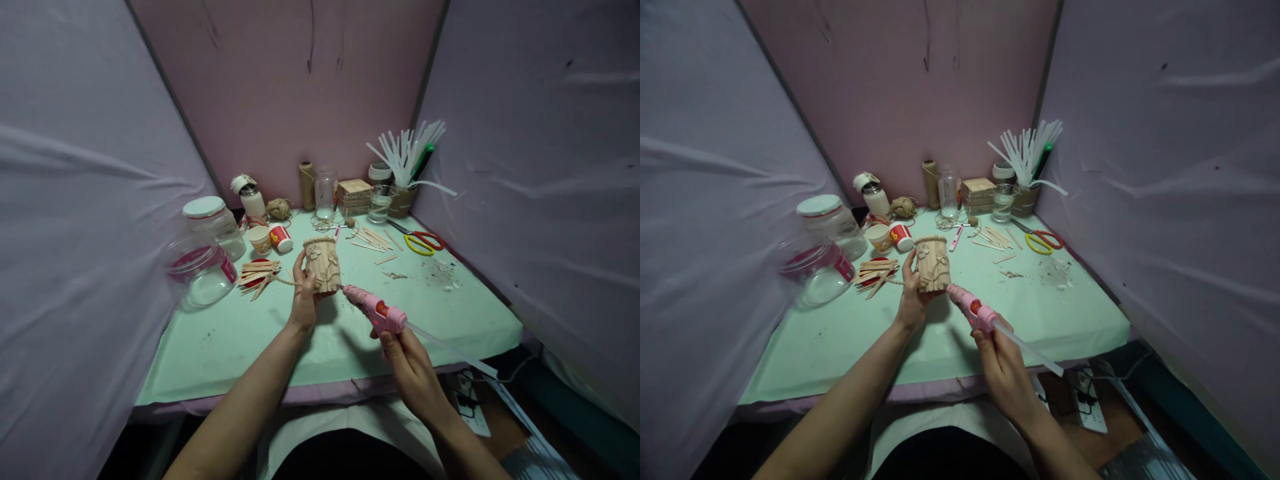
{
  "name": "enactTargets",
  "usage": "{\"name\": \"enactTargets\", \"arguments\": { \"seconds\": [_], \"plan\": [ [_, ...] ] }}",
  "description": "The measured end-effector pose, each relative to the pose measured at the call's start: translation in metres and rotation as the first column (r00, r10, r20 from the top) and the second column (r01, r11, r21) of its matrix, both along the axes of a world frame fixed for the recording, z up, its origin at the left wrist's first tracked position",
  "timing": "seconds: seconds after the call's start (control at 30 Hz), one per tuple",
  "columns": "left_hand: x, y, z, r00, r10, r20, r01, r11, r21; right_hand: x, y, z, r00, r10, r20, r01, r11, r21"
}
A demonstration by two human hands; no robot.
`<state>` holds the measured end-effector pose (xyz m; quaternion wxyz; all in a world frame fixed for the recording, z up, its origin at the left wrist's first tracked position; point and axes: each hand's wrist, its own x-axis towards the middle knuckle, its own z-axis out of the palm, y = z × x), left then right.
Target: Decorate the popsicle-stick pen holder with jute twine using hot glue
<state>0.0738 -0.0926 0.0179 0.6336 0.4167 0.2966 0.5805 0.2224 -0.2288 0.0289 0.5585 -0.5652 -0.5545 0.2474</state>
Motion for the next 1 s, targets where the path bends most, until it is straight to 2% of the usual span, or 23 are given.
{"name": "enactTargets", "arguments": {
  "seconds": [0.6, 0.7, 0.8, 0.87, 0.9, 0.93, 1.0],
  "plan": [
    [-0.001, 0.001, -0.002, 1.000, -0.011, -0.002, 0.011, 1.000, 0.011, 0.004, -0.001, -0.005, 0.999, -0.013, 0.039, 0.018, 0.991, -0.135],
    [-0.001, 0.001, 0.001, 0.999, -0.017, 0.031, 0.017, 1.000, -0.009, 0.009, 0.001, -0.004, 0.996, -0.019, 0.086, 0.031, 0.990, -0.138],
    [-0.002, 0.001, 0.004, 0.996, -0.027, 0.085, 0.031, 0.998, -0.047, 0.027, 0.010, -0.009, 0.976, -0.063, 0.210, 0.078, 0.995, -0.064],
    [-0.002, 0.000, 0.007, 0.992, -0.044, 0.119, 0.052, 0.997, -0.065, 0.047, 0.020, -0.015, 0.919, -0.162, 0.359, 0.184, 0.983, -0.029],
    [-0.002, 0.000, 0.008, 0.990, -0.056, 0.132, 0.065, 0.996, -0.068, 0.059, 0.025, -0.019, 0.863, -0.230, 0.449, 0.272, 0.962, -0.029],
    [-0.002, -0.001, 0.009, 0.988, -0.070, 0.141, 0.080, 0.995, -0.068, 0.072, 0.031, -0.023, 0.777, -0.306, 0.550, 0.389, 0.921, -0.038],
    [-0.002, -0.002, 0.010, 0.983, -0.098, 0.153, 0.109, 0.992, -0.066, 0.094, 0.039, -0.032, 0.592, -0.325, 0.737, 0.556, 0.827, -0.082]
  ]
}}
